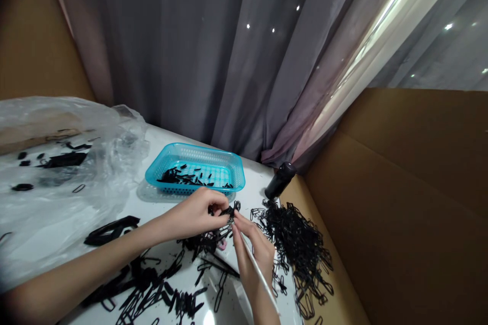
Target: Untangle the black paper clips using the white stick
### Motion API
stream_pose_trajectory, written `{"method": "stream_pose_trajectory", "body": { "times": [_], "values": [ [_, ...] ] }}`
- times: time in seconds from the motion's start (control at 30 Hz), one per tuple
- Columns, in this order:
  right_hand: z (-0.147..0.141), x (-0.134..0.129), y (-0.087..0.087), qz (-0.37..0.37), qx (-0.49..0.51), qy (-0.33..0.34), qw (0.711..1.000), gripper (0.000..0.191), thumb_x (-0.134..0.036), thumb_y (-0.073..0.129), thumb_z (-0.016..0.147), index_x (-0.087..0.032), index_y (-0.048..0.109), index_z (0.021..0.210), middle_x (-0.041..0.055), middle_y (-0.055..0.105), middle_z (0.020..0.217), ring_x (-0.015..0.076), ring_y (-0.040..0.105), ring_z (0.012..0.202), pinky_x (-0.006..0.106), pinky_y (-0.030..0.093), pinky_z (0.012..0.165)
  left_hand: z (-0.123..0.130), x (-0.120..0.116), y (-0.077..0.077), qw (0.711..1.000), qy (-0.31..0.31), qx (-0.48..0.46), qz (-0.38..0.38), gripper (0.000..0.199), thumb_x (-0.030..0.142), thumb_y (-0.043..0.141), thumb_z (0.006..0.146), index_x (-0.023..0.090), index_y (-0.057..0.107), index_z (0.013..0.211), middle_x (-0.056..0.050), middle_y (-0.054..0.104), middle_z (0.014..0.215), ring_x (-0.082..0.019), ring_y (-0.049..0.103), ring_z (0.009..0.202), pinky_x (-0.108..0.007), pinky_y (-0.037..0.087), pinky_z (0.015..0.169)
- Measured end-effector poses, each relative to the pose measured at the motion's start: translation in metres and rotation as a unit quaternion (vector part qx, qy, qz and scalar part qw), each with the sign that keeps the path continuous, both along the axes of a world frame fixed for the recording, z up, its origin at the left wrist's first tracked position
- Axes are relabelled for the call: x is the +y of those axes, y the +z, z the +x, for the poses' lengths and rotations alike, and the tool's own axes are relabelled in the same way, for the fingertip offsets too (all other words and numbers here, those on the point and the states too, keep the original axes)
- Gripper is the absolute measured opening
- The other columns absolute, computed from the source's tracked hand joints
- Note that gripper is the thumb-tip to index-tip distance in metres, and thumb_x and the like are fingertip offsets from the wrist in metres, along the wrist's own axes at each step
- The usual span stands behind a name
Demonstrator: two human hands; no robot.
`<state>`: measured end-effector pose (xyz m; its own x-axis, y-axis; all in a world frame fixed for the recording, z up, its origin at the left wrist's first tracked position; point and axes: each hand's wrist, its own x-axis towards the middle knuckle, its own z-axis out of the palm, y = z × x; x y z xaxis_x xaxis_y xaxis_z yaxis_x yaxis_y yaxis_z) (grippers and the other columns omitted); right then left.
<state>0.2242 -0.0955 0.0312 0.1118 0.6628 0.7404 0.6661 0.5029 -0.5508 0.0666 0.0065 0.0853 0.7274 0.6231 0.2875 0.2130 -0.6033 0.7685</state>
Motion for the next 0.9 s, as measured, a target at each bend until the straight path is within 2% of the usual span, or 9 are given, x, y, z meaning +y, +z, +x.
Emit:
{"method": "stream_pose_trajectory", "body": {
  "times": [0.13,0.27,0.37,0.47,0.57,0.67,0.73,0.83,0.9],
  "values": [
    [-0.003,0.001,-0.008,-0.034,0.016,-0.013,0.999,0.020,-0.021,0.059,0.091,-0.025,0.072,0.105,0.0057,0.075,0.110,0.0230,0.073,0.097,0.035,0.058,0.090,0.004,-0.004,-0.001,0.999,0.024,0.002,0.030,0.025,0.017,0.054,0.068,0.019,0.034,0.052,0.005,0.041,0.054,-0.011,0.038,0.055,-0.025,0.023,0.054],
    [-0.008,0.002,-0.007,-0.018,0.042,-0.040,0.998,0.019,-0.024,0.059,0.091,-0.026,0.073,0.104,0.0052,0.076,0.106,0.0232,0.073,0.095,0.036,0.058,0.089,0.006,-0.008,-0.001,0.999,0.030,-0.004,0.023,0.024,0.016,0.054,0.068,0.019,0.035,0.053,0.005,0.042,0.055,-0.011,0.039,0.056,-0.025,0.023,0.055],
    [-0.013,0.000,-0.004,0.004,0.055,-0.061,0.997,0.018,-0.025,0.060,0.091,-0.024,0.074,0.102,0.0061,0.077,0.102,0.0236,0.074,0.091,0.034,0.060,0.084,0.007,-0.009,-0.001,0.999,0.031,-0.018,0.006,0.023,0.017,0.053,0.068,0.019,0.036,0.054,0.005,0.043,0.056,-0.012,0.039,0.057,-0.025,0.024,0.055],
    [-0.016,-0.001,-0.005,-0.008,0.086,-0.099,0.991,0.016,-0.028,0.062,0.090,-0.022,0.074,0.098,0.0067,0.078,0.096,0.0233,0.075,0.087,0.031,0.061,0.077,0.007,-0.008,-0.001,0.999,0.026,-0.032,-0.014,0.022,0.019,0.053,0.069,0.019,0.036,0.054,0.005,0.041,0.056,-0.012,0.038,0.058,-0.025,0.024,0.055],
    [-0.012,0.000,-0.007,-0.037,0.153,-0.120,0.980,0.018,-0.033,0.063,0.089,-0.019,0.072,0.097,0.0083,0.077,0.096,0.0245,0.074,0.090,0.033,0.060,0.078,0.007,-0.007,0.000,0.998,0.020,-0.036,-0.042,0.023,0.020,0.054,0.068,0.019,0.035,0.054,0.006,0.037,0.055,-0.011,0.036,0.058,-0.024,0.024,0.055],
    [-0.001,0.002,-0.007,-0.035,0.266,-0.120,0.956,0.024,-0.037,0.063,0.089,-0.016,0.069,0.098,0.0113,0.075,0.101,0.0268,0.072,0.095,0.038,0.059,0.083,0.006,-0.008,0.002,0.996,0.009,-0.039,-0.079,0.022,0.020,0.054,0.067,0.019,0.036,0.054,0.006,0.035,0.055,-0.011,0.035,0.058,-0.024,0.024,0.054],
    [0.006,0.003,-0.005,-0.039,0.308,-0.113,0.944,0.025,-0.039,0.064,0.088,-0.015,0.068,0.094,0.0120,0.075,0.100,0.0281,0.072,0.095,0.040,0.058,0.083,0.006,-0.008,0.003,0.995,0.010,-0.045,-0.087,0.020,0.022,0.054,0.068,0.019,0.039,0.055,0.006,0.036,0.055,-0.012,0.037,0.059,-0.024,0.025,0.054],
    [0.009,0.000,-0.001,-0.052,0.274,-0.100,0.955,0.022,-0.037,0.065,0.088,-0.016,0.069,0.092,0.0102,0.076,0.096,0.0278,0.072,0.094,0.040,0.057,0.084,0.006,-0.006,0.001,0.995,0.020,-0.047,-0.082,0.022,0.025,0.055,0.071,0.018,0.041,0.056,0.005,0.038,0.056,-0.012,0.039,0.059,-0.023,0.026,0.055],
    [0.007,-0.003,0.001,-0.035,0.222,-0.085,0.971,0.016,-0.032,0.066,0.088,-0.018,0.071,0.091,0.0093,0.076,0.100,0.0274,0.070,0.099,0.040,0.056,0.087,0.007,-0.005,-0.001,0.996,0.018,-0.042,-0.080,0.023,0.027,0.055,0.073,0.018,0.042,0.056,0.005,0.038,0.056,-0.012,0.039,0.059,-0.023,0.026,0.055]
  ]
}}
